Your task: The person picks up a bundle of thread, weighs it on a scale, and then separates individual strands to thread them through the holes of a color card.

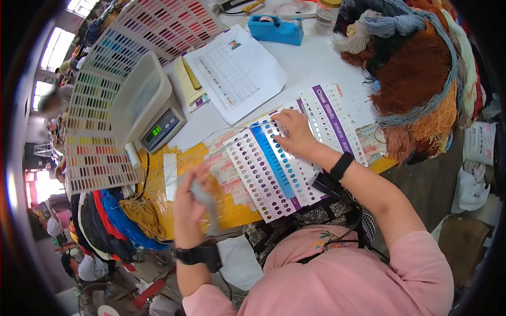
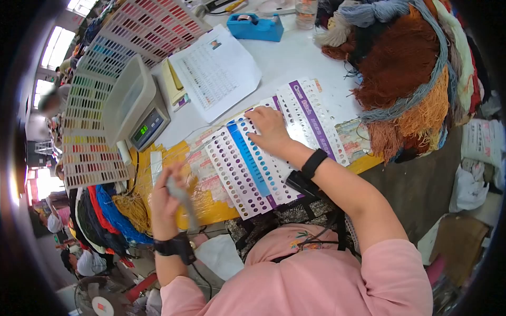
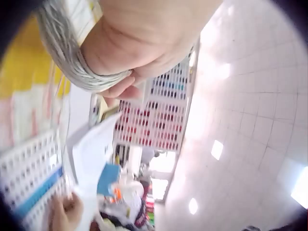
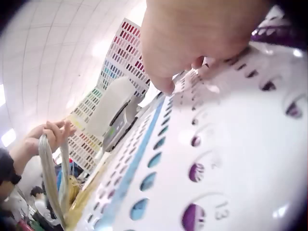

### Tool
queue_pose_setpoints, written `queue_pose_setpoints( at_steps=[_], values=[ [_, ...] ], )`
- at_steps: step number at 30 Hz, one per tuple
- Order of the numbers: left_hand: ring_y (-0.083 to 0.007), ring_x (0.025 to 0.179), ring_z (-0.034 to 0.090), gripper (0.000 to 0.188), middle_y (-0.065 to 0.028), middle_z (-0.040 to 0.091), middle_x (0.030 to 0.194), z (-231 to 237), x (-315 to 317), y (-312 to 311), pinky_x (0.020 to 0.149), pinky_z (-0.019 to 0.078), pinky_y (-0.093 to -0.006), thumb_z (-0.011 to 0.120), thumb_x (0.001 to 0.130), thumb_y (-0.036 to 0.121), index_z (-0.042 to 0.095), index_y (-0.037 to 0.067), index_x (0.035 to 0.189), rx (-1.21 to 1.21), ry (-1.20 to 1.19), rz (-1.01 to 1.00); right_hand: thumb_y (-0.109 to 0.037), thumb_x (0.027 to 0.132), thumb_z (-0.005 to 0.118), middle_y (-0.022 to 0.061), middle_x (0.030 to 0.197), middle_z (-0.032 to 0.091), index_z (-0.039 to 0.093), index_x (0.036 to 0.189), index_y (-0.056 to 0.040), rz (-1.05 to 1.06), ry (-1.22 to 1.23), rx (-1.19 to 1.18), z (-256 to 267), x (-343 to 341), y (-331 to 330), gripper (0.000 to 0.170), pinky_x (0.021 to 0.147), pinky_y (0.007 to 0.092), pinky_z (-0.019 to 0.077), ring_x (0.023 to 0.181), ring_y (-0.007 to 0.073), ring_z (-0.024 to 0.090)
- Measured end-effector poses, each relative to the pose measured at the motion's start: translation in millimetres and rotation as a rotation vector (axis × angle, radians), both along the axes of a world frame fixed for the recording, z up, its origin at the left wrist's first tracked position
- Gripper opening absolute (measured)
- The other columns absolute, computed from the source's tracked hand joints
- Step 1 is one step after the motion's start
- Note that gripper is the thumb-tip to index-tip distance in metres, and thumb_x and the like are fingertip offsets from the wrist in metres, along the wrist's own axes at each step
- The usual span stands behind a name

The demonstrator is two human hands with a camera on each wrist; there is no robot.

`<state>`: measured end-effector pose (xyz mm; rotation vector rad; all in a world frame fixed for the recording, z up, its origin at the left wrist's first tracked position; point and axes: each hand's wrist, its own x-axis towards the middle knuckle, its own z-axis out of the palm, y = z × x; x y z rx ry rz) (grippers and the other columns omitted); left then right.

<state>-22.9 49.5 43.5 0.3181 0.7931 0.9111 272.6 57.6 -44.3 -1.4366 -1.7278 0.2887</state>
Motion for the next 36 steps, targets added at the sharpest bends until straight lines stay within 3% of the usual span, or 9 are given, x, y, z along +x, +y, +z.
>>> queue_pose_setpoints(
  at_steps=[4, 14, 22, 25, 30, 31, 33, 34, 36],
  values=[
    [-0.0199, 0.096, 0.052, 0.041, -0.0142, 0.049, 0.112, 15, 73, -13, 0.075, 0.0443, -0.0326, 0.034, 0.090, 0.029, 0.042, -0.003, 0.114, -0.037, 0.054, 0.025, -0.008, 0.070, 0.063, 0.0045, 0.064, 0.053, 0.059, 0.071, -0.0028, 0.104, 0.489, -0.241, 39, -22, -20, 0.006, 0.048, 0.0211, 0.0369, 0.055, 0.0108, 0.048],
    [-0.0265, 0.104, 0.047, 0.050, -0.0164, 0.045, 0.116, 19, 88, -30, 0.083, 0.0426, -0.0462, 0.022, 0.091, 0.035, 0.038, -0.005, 0.117, 0.076, -0.086, -0.121, -0.006, 0.074, 0.055, 0.0051, 0.062, 0.056, 0.057, 0.073, 0.0023, 0.423, 1.217, -0.898, 88, -59, -45, 0.009, 0.045, 0.0202, 0.0400, 0.049, 0.0065, 0.047],
    [-0.0208, 0.091, 0.052, 0.037, -0.0116, 0.051, 0.102, 20, 93, -35, 0.074, 0.0459, -0.0381, 0.039, 0.088, 0.028, 0.045, 0.000, 0.111, 0.058, 0.097, -0.094, -0.008, 0.078, 0.052, 0.0074, 0.076, 0.056, 0.054, 0.077, -0.0005, 0.432, 1.376, -0.840, 98, -48, -47, 0.008, 0.045, 0.0206, 0.0429, 0.051, 0.0052, 0.043],
    [-0.0141, 0.071, 0.054, 0.024, -0.0065, 0.055, 0.082, 4, 46, -29, 0.060, 0.0476, -0.0285, 0.053, 0.083, 0.018, 0.051, 0.003, 0.100, 0.066, 0.036, -0.196, -0.013, 0.080, 0.050, 0.0124, 0.099, 0.055, 0.054, 0.088, -0.0021, 0.814, 2.000, -0.764, 93, 5, -28, 0.014, 0.048, 0.0229, 0.0469, 0.070, 0.0129, 0.055],
    [-0.0058, 0.042, 0.044, 0.017, -0.0052, 0.056, 0.076, -42, -137, -2, 0.036, 0.0361, -0.0142, 0.047, 0.084, 0.011, 0.053, -0.001, 0.095, -0.137, -0.410, 0.694, -0.014, 0.079, 0.049, 0.0076, 0.076, 0.056, 0.054, 0.078, -0.0033, 0.680, 1.499, 0.179, 148, 244, 29, 0.012, 0.071, 0.0306, 0.0417, 0.076, 0.0173, 0.053],
    [-0.0053, 0.042, 0.044, 0.018, -0.0051, 0.056, 0.079, -36, -142, 1, 0.035, 0.0349, -0.0136, 0.047, 0.084, 0.011, 0.054, -0.002, 0.095, -0.175, -0.415, 0.806, -0.007, 0.080, 0.045, 0.0069, 0.068, 0.046, 0.047, 0.070, -0.0035, 0.153, 1.521, 0.457, 164, 277, 20, 0.012, 0.066, 0.0275, 0.0392, 0.065, 0.0158, 0.045],
    [-0.0052, 0.045, 0.046, 0.018, -0.0061, 0.057, 0.079, -19, -87, 14, 0.038, 0.0361, -0.0142, 0.047, 0.084, 0.011, 0.054, -0.002, 0.095, -0.054, -0.313, 0.438, -0.007, 0.080, 0.046, 0.0058, 0.065, 0.046, 0.047, 0.068, -0.0032, 0.091, 1.300, 0.414, 165, 252, 33, 0.013, 0.064, 0.0262, 0.0387, 0.062, 0.0150, 0.043],
    [-0.0052, 0.047, 0.047, 0.018, -0.0065, 0.058, 0.079, -15, -48, 17, 0.039, 0.0367, -0.0145, 0.048, 0.084, 0.011, 0.054, -0.002, 0.095, 0.002, -0.256, 0.260, -0.007, 0.078, 0.050, 0.0025, 0.062, 0.046, 0.049, 0.067, -0.0041, -0.189, 0.648, 0.333, 149, 205, 35, 0.011, 0.063, 0.0245, 0.0389, 0.059, 0.0131, 0.043],
    [-0.0060, 0.054, 0.050, 0.018, -0.0070, 0.059, 0.080, -19, 45, 27, 0.043, 0.0391, -0.0162, 0.049, 0.083, 0.011, 0.053, -0.001, 0.097, 0.070, 0.322, 0.067, -0.011, 0.075, 0.054, 0.0035, 0.077, 0.058, 0.060, 0.078, -0.0057, -0.089, 0.793, -0.099, 94, 129, 34, 0.008, 0.065, 0.0268, 0.0401, 0.067, 0.0118, 0.050]
  ],
)
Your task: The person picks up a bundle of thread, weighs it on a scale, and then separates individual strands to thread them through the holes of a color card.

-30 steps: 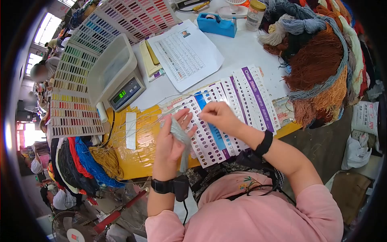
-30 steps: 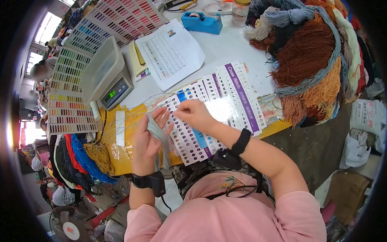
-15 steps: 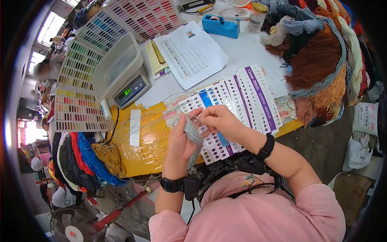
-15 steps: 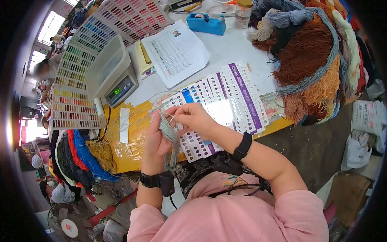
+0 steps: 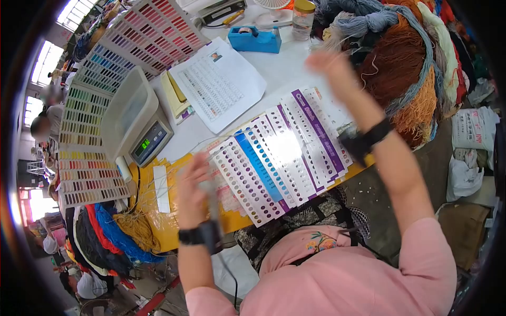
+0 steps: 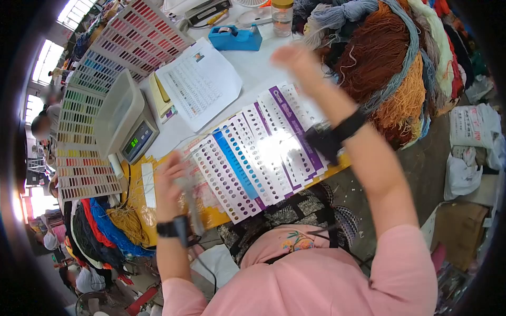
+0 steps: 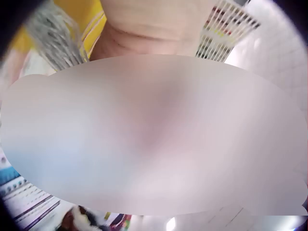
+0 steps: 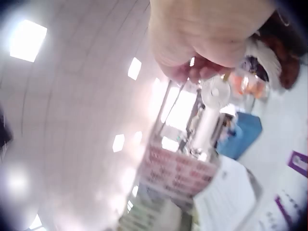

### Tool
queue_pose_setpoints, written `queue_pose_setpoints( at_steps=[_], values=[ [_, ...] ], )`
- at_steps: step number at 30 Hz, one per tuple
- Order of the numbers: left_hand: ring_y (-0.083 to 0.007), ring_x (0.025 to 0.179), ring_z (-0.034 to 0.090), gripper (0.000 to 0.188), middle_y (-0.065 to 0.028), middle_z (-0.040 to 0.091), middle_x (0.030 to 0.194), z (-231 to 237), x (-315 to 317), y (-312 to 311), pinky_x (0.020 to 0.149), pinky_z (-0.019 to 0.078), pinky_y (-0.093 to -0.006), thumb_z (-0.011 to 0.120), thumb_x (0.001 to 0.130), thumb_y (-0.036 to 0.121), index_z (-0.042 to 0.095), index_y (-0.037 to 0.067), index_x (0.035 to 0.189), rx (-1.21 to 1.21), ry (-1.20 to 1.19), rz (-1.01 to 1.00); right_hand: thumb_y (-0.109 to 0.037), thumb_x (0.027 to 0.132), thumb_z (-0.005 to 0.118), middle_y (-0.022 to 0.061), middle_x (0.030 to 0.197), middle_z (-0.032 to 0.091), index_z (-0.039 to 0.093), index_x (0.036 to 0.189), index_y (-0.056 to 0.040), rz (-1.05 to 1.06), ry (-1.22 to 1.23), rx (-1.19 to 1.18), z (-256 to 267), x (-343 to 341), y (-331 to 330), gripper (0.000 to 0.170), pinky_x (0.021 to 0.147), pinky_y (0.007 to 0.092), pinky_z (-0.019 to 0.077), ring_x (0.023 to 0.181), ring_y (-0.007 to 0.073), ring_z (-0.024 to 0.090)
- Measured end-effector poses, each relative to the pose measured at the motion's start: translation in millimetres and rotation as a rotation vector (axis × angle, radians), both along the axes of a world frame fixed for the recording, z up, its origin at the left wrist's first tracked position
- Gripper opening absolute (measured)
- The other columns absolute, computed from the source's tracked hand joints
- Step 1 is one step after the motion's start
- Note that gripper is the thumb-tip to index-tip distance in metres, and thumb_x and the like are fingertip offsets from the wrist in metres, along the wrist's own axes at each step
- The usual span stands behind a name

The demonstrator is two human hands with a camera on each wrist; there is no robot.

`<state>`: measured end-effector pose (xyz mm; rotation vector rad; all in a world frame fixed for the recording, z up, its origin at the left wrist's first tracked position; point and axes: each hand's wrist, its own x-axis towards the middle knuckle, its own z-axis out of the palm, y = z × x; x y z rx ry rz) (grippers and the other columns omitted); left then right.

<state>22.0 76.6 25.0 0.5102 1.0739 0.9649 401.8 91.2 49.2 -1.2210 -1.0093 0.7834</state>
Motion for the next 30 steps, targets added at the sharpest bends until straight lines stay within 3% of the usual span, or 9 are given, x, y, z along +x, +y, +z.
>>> queue_pose_setpoints(
  at_steps=[1, 3, 7, 10, 13, 16, 25, 29, 30],
  values=[
    [-0.0076, 0.058, 0.051, 0.017, -0.0073, 0.059, 0.081, -6, 37, 9, 0.046, 0.0397, -0.0176, 0.052, 0.082, 0.012, 0.054, 0.000, 0.094, -0.136, -0.051, -0.142, -0.011, 0.073, 0.057, 0.0036, 0.072, 0.060, 0.061, 0.075, -0.0040, 0.123, -0.062, -0.247, -24, -26, -2, 0.008, 0.061, 0.0263, 0.0423, 0.062, 0.0113, 0.052],
    [-0.0080, 0.052, 0.048, 0.014, -0.0059, 0.059, 0.077, -27, 89, 23, 0.044, 0.0386, -0.0178, 0.055, 0.080, 0.013, 0.055, 0.001, 0.087, -0.142, 0.053, -0.286, -0.012, 0.067, 0.059, 0.0083, 0.065, 0.059, 0.060, 0.072, -0.0032, 0.155, -0.246, -0.279, -71, -68, -7, 0.010, 0.055, 0.0265, 0.0429, 0.058, 0.0153, 0.054],
    [-0.0069, 0.047, 0.044, 0.012, -0.0044, 0.057, 0.070, -47, 130, 35, 0.042, 0.0359, -0.0183, 0.056, 0.078, 0.012, 0.053, 0.001, 0.082, -0.097, 0.397, -0.475, -0.009, 0.060, 0.057, 0.0088, 0.069, 0.053, 0.056, 0.067, -0.0047, 0.014, -0.586, -0.112, -99, -100, -23, 0.009, 0.064, 0.0361, 0.0387, 0.069, 0.0259, 0.051],
    [-0.0062, 0.046, 0.044, 0.010, -0.0027, 0.054, 0.066, -45, 136, 40, 0.041, 0.0337, -0.0186, 0.055, 0.077, 0.011, 0.052, 0.002, 0.080, -0.015, 0.488, -0.572, -0.010, 0.057, 0.057, 0.0075, 0.072, 0.051, 0.053, 0.071, -0.0052, 0.018, -0.622, -0.083, -99, -99, -25, 0.014, 0.068, 0.0374, 0.0345, 0.076, 0.0264, 0.048],
    [-0.0060, 0.046, 0.043, 0.011, -0.0022, 0.053, 0.065, -37, 141, 35, 0.041, 0.0338, -0.0188, 0.054, 0.078, 0.010, 0.051, 0.002, 0.084, 0.006, 0.519, -0.541, -0.013, 0.058, 0.059, 0.0082, 0.079, 0.049, 0.055, 0.079, -0.0052, 0.026, -0.686, -0.021, -102, -98, -25, 0.023, 0.072, 0.0368, 0.0336, 0.080, 0.0263, 0.046],
    [-0.0062, 0.045, 0.042, 0.015, -0.0020, 0.052, 0.065, -42, 141, 35, 0.041, 0.0336, -0.0187, 0.052, 0.079, 0.009, 0.050, 0.000, 0.091, -0.039, 0.350, -0.439, -0.019, 0.059, 0.062, 0.0083, 0.086, 0.048, 0.057, 0.090, -0.0057, 0.048, -0.853, 0.104, -93, -103, -34, 0.035, 0.072, 0.0360, 0.0342, 0.082, 0.0251, 0.046],
    [-0.0039, 0.048, 0.041, 0.017, -0.0019, 0.054, 0.070, -58, 140, 32, 0.043, 0.0323, -0.0171, 0.051, 0.082, 0.011, 0.050, 0.003, 0.096, 0.135, 0.414, -0.346, -0.016, 0.061, 0.062, 0.0081, 0.089, 0.050, 0.058, 0.088, -0.0063, 0.080, -0.744, 0.060, -94, -101, -35, 0.029, 0.074, 0.0339, 0.0364, 0.083, 0.0239, 0.047],
    [-0.0027, 0.040, 0.034, 0.018, -0.0019, 0.054, 0.074, -34, 101, 45, 0.038, 0.0270, -0.0168, 0.050, 0.083, 0.014, 0.051, 0.006, 0.099, -0.298, -0.615, -0.189, -0.009, 0.067, 0.056, 0.0076, 0.077, 0.051, 0.057, 0.080, -0.0073, 0.021, -0.690, 0.129, -107, -102, -32, 0.013, 0.070, 0.0355, 0.0359, 0.078, 0.0256, 0.048],
    [-0.0034, 0.038, 0.031, 0.021, -0.0011, 0.054, 0.070, -29, 103, 43, 0.036, 0.0242, -0.0170, 0.051, 0.082, 0.012, 0.051, 0.006, 0.101, -0.283, -0.572, -0.181, -0.007, 0.068, 0.055, 0.0078, 0.076, 0.052, 0.057, 0.079, -0.0072, 0.039, -0.639, 0.134, -107, -101, -31, 0.012, 0.070, 0.0356, 0.0360, 0.077, 0.0260, 0.049]
  ],
)
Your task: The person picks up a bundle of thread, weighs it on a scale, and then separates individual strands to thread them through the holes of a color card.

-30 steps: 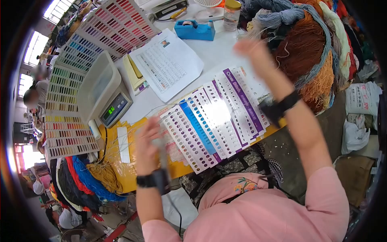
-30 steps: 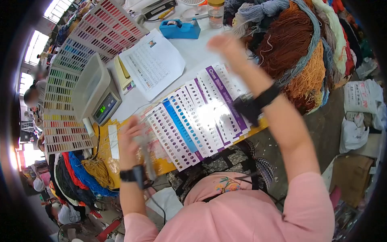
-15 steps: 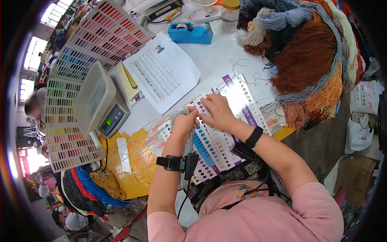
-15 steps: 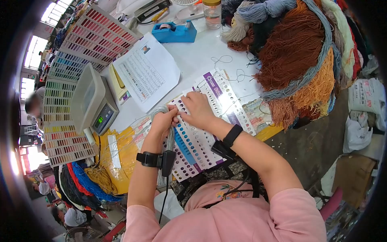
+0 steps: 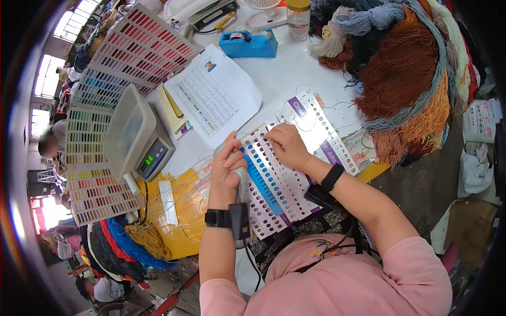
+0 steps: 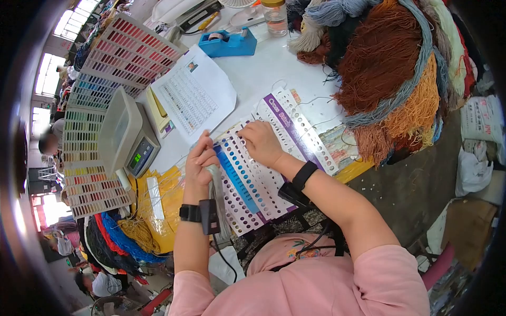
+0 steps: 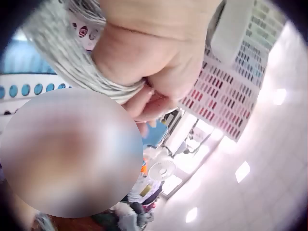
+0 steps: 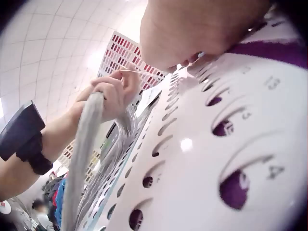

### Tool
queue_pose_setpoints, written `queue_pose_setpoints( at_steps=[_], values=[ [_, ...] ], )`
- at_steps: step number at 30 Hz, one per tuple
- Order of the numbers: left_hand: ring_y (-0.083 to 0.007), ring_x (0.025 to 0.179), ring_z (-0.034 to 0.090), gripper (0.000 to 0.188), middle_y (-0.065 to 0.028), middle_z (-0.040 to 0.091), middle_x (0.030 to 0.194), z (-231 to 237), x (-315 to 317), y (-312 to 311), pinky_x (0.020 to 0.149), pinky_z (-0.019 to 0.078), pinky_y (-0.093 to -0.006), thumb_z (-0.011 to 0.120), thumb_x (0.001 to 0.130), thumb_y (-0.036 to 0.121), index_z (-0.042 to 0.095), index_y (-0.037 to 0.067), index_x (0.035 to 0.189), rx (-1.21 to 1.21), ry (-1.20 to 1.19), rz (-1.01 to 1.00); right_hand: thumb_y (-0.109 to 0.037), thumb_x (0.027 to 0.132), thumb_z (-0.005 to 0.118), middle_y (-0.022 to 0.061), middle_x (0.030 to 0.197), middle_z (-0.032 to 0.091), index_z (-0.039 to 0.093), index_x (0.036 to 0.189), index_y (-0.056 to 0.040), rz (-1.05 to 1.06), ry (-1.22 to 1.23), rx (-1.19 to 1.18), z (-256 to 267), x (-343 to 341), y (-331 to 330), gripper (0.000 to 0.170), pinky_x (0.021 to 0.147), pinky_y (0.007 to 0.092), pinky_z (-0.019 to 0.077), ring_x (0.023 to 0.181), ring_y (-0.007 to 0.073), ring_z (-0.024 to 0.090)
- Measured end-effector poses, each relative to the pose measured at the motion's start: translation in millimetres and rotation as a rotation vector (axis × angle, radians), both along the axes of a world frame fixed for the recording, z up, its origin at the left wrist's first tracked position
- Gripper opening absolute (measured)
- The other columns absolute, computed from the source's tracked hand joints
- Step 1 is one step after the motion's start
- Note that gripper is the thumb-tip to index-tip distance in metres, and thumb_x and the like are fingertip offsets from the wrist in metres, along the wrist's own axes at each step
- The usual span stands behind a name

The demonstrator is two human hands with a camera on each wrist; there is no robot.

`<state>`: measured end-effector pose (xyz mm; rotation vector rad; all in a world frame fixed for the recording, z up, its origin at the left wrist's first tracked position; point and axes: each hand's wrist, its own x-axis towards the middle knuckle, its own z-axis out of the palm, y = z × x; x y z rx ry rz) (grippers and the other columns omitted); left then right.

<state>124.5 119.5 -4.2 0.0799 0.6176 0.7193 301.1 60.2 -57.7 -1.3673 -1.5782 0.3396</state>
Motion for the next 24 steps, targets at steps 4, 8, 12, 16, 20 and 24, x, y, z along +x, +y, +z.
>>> queue_pose_setpoints(
  at_steps=[4, 8, 12, 16, 20, 24],
  values=[
    [-0.0032, 0.040, 0.031, 0.011, 0.0031, 0.045, 0.056, -12, 40, -13, 0.038, 0.0233, -0.0171, 0.058, 0.076, 0.015, 0.058, 0.007, 0.082, 0.457, 0.718, -0.546, -0.001, 0.068, 0.051, 0.0085, 0.071, 0.052, 0.056, 0.083, -0.0063, 0.035, 0.096, 0.053, -1, 3, 4, 0.017, 0.067, 0.0343, 0.0379, 0.070, 0.0268, 0.050],
    [-0.0022, 0.044, 0.033, 0.016, 0.0042, 0.048, 0.059, 46, -1, -3, 0.039, 0.0237, -0.0169, 0.058, 0.076, 0.018, 0.057, 0.007, 0.088, 0.524, 1.073, -0.528, -0.013, 0.064, 0.059, 0.0098, 0.086, 0.049, 0.053, 0.093, -0.0059, -0.010, -0.122, -0.035, 11, -2, -4, 0.030, 0.074, 0.0351, 0.0362, 0.081, 0.0262, 0.047],
    [0.0018, 0.040, 0.033, 0.013, 0.0045, 0.045, 0.060, 66, -215, 29, 0.035, 0.0249, -0.0120, 0.049, 0.084, 0.015, 0.052, 0.005, 0.092, 0.300, 0.557, 0.308, -0.023, 0.061, 0.062, 0.0102, 0.094, 0.045, 0.050, 0.103, -0.0042, 0.030, -0.244, -0.232, 19, -5, -3, 0.048, 0.085, 0.0360, 0.0302, 0.094, 0.0251, 0.042],
    [-0.0004, 0.038, 0.032, 0.014, 0.0042, 0.051, 0.063, 47, -335, -36, 0.033, 0.0245, -0.0134, 0.047, 0.084, 0.012, 0.051, 0.002, 0.092, 0.137, 0.714, 0.672, -0.025, 0.062, 0.060, 0.0103, 0.095, 0.045, 0.049, 0.105, -0.0043, 0.051, -0.302, -0.283, 23, -9, -3, 0.049, 0.086, 0.0360, 0.0294, 0.095, 0.0251, 0.041],
    [-0.0016, 0.036, 0.032, 0.016, 0.0037, 0.051, 0.062, 71, -226, -118, 0.032, 0.0232, -0.0141, 0.049, 0.083, 0.013, 0.052, 0.001, 0.093, 0.065, 0.449, 0.421, -0.028, 0.063, 0.061, 0.0116, 0.095, 0.045, 0.049, 0.105, -0.0056, 0.049, -0.341, -0.299, 21, -10, 1, 0.049, 0.083, 0.0371, 0.0313, 0.094, 0.0268, 0.042],
    [-0.0026, 0.037, 0.033, 0.016, 0.0002, 0.052, 0.064, 78, -137, -164, 0.034, 0.0261, -0.0162, 0.050, 0.083, 0.013, 0.054, 0.001, 0.093, 0.222, 0.346, 0.032, -0.031, 0.064, 0.062, 0.0152, 0.100, 0.047, 0.049, 0.105, -0.0059, 0.071, -0.166, -0.429, 32, -3, 21, 0.050, 0.083, 0.0384, 0.0351, 0.097, 0.0294, 0.045]
  ],
)
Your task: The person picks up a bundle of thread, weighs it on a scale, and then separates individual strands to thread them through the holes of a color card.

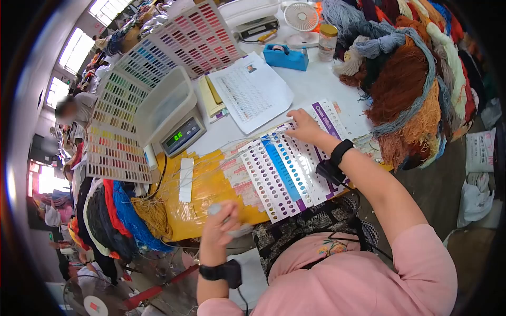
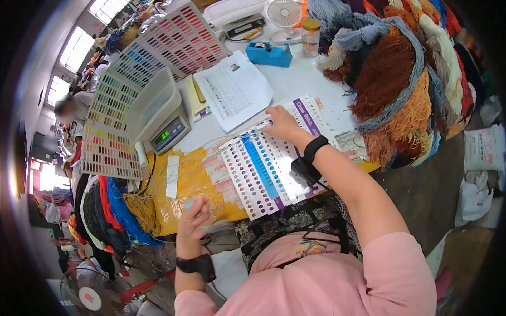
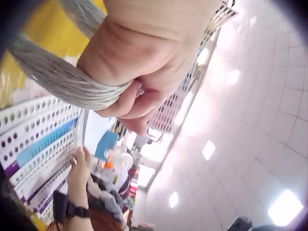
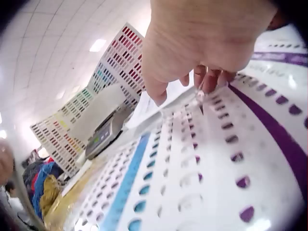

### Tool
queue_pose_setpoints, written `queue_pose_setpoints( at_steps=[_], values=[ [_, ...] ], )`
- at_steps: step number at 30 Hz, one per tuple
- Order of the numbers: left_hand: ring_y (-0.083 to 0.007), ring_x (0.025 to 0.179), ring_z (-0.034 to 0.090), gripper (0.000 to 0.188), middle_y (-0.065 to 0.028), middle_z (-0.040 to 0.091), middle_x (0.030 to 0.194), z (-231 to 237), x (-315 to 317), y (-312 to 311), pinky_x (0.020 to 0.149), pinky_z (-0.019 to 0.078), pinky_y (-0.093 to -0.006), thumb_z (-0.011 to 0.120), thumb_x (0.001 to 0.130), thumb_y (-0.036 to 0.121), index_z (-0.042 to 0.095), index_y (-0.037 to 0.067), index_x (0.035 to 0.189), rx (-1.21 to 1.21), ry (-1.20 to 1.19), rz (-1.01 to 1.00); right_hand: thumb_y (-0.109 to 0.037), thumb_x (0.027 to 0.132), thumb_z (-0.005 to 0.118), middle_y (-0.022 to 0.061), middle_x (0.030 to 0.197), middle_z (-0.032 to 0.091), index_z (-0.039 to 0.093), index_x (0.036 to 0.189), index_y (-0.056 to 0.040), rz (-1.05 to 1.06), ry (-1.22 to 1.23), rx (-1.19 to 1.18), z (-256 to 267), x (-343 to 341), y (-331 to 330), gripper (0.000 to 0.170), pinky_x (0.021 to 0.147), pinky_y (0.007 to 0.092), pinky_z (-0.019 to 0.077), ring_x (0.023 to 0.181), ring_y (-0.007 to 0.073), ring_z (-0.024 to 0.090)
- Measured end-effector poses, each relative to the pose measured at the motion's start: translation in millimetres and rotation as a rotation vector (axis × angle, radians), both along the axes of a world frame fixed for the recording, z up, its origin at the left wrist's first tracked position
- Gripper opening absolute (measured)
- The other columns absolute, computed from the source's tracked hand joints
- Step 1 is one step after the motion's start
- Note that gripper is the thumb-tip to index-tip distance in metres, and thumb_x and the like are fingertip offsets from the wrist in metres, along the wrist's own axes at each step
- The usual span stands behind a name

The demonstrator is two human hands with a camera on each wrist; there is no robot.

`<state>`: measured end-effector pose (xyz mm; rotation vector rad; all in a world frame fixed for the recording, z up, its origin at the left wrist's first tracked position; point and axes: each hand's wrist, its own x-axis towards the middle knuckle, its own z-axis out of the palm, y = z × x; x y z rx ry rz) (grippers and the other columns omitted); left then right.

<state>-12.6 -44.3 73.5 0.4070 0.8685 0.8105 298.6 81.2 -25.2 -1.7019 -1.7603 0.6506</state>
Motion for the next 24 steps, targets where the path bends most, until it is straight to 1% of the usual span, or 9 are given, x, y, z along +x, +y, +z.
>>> queue_pose_setpoints(
  at_steps=[2, 5, 9, 10, 13, 14, 18, 21, 24],
  values=[
    [-0.0027, 0.039, 0.033, 0.016, -0.0004, 0.052, 0.065, 4, 24, 10, 0.036, 0.0269, -0.0161, 0.052, 0.082, 0.011, 0.054, 0.001, 0.094, 0.090, -0.010, -0.028, -0.026, 0.062, 0.066, 0.0145, 0.102, 0.046, 0.050, 0.102, -0.0066, -0.021, 0.046, -0.021, 7, 2, 1, 0.047, 0.084, 0.0383, 0.0362, 0.097, 0.0294, 0.046],
    [-0.0022, 0.042, 0.034, 0.017, 0.0004, 0.050, 0.065, 7, 47, 34, 0.039, 0.0267, -0.0159, 0.055, 0.080, 0.009, 0.054, 0.000, 0.094, 0.170, 0.076, 0.039, -0.026, 0.063, 0.065, 0.0141, 0.104, 0.046, 0.050, 0.101, -0.0059, -0.042, -0.241, 0.312, 3, 0, -12, 0.045, 0.082, 0.0382, 0.0367, 0.098, 0.0283, 0.046],
    [-0.0026, 0.048, 0.037, 0.018, -0.0009, 0.052, 0.071, -4, 66, 71, 0.042, 0.0292, -0.0168, 0.057, 0.078, 0.009, 0.056, 0.000, 0.094, 0.325, 0.290, -0.078, -0.034, 0.065, 0.062, 0.0153, 0.115, 0.039, 0.046, 0.112, -0.0065, 0.023, -0.364, 0.409, 5, -9, -35, 0.057, 0.089, 0.0426, 0.0239, 0.108, 0.0286, 0.035],
    [-0.0030, 0.049, 0.039, 0.019, -0.0016, 0.053, 0.073, -12, 72, 81, 0.043, 0.0307, -0.0171, 0.057, 0.078, 0.009, 0.056, 0.000, 0.095, 0.363, 0.354, -0.126, -0.037, 0.066, 0.062, 0.0169, 0.120, 0.035, 0.042, 0.116, -0.0055, 0.062, -0.390, 0.327, 2, -11, -39, 0.062, 0.092, 0.0450, 0.0182, 0.113, 0.0296, 0.030],
    [-0.0076, 0.059, 0.049, 0.021, -0.0046, 0.056, 0.079, -33, 101, 107, 0.052, 0.0381, -0.0187, 0.058, 0.075, 0.008, 0.057, -0.002, 0.094, 0.486, 0.639, -0.162, -0.038, 0.066, 0.061, 0.0176, 0.122, 0.033, 0.040, 0.117, -0.0051, 0.095, -0.411, 0.264, -4, -14, -46, 0.064, 0.093, 0.0454, 0.0167, 0.116, 0.0298, 0.027],
    [-0.0127, 0.069, 0.054, 0.024, -0.0070, 0.058, 0.081, -50, 108, 116, 0.061, 0.0420, -0.0220, 0.059, 0.073, 0.009, 0.057, -0.002, 0.094, 0.546, 0.691, -0.163, -0.037, 0.067, 0.061, 0.0178, 0.123, 0.031, 0.039, 0.118, -0.0049, 0.057, -0.388, 0.249, -3, -15, -45, 0.064, 0.094, 0.0451, 0.0156, 0.117, 0.0299, 0.025],
    [-0.0138, 0.066, 0.050, 0.027, -0.0052, 0.053, 0.076, -86, 139, 138, 0.058, 0.0416, -0.0265, 0.064, 0.070, 0.016, 0.058, -0.001, 0.091, 0.707, 0.932, -0.264, -0.037, 0.069, 0.059, 0.0171, 0.123, 0.032, 0.039, 0.118, -0.0046, 0.057, -0.354, 0.222, -5, -10, -42, 0.062, 0.094, 0.0447, 0.0162, 0.117, 0.0293, 0.026],
    [-0.0121, 0.065, 0.049, 0.026, -0.0046, 0.054, 0.075, -104, 149, 143, 0.058, 0.0401, -0.0232, 0.065, 0.068, 0.018, 0.057, 0.001, 0.086, 0.699, 1.149, -0.362, -0.036, 0.069, 0.059, 0.0171, 0.123, 0.031, 0.038, 0.119, -0.0049, 0.062, -0.342, 0.243, -8, -7, -41, 0.062, 0.094, 0.0445, 0.0162, 0.117, 0.0288, 0.026],
    [-0.0088, 0.062, 0.047, 0.018, -0.0016, 0.052, 0.068, -117, 145, 150, 0.054, 0.0376, -0.0201, 0.061, 0.072, 0.014, 0.056, 0.002, 0.086, 0.648, 0.985, -0.248, -0.035, 0.069, 0.059, 0.0174, 0.123, 0.031, 0.038, 0.119, -0.0049, 0.071, -0.292, 0.257, -8, -4, -41, 0.062, 0.094, 0.0444, 0.0153, 0.117, 0.0290, 0.026]
  ],
)
